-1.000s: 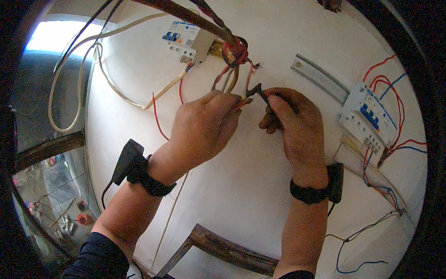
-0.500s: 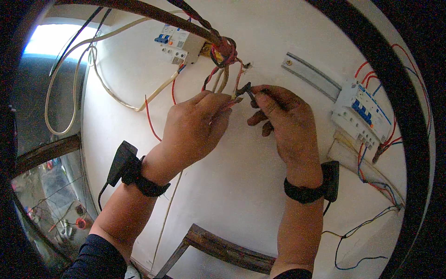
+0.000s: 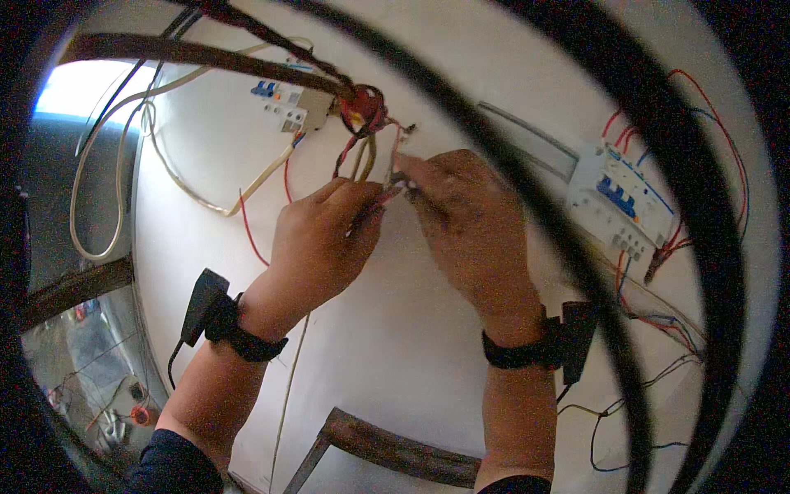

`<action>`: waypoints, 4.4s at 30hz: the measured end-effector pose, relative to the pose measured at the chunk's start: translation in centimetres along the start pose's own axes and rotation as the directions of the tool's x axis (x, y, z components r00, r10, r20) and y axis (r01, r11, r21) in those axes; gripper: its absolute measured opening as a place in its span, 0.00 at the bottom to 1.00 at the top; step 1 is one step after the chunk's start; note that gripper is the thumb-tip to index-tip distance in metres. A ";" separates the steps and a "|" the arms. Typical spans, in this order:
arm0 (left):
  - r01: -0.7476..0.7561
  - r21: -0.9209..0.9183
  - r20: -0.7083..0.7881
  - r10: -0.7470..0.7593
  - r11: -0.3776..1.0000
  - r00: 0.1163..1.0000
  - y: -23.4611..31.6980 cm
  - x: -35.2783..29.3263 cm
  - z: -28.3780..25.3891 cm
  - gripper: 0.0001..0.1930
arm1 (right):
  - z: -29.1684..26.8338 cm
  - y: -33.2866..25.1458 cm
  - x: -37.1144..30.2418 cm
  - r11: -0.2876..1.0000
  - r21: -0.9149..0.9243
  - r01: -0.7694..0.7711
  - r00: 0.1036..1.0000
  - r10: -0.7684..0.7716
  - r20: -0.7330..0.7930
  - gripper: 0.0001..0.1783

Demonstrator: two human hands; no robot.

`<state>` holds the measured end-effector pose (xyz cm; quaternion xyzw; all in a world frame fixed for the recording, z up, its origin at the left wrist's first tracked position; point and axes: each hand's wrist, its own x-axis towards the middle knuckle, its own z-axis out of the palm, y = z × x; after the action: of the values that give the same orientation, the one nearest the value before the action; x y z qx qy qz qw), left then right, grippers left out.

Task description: Repairing and insulating electrical connections in a junction box using electrical tape.

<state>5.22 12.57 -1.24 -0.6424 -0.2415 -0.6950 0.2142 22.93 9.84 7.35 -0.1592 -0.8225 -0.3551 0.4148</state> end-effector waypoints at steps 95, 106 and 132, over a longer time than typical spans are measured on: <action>0.017 0.011 0.021 -0.017 1.000 1.000 -0.2 0.5 -0.4 0.09 | 0.3 0.7 -0.7 0.873 0.224 -0.433 0.901 0.430 0.065 0.10; -0.013 -0.036 -0.036 0.012 0.999 0.999 -0.3 0.5 -0.3 0.09 | 0.9 -1.2 -1.4 0.885 0.338 -0.319 0.942 0.334 0.015 0.10; -0.056 0.053 0.009 0.055 0.997 0.998 -0.5 0.1 -1.0 0.07 | -2.9 -2.2 -0.8 0.653 0.397 -0.645 0.754 0.628 0.192 0.17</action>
<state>4.09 12.39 -1.24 -0.6456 -0.2429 -0.6797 0.2495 23.85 6.29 6.92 -0.3457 -0.7799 0.0111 0.5217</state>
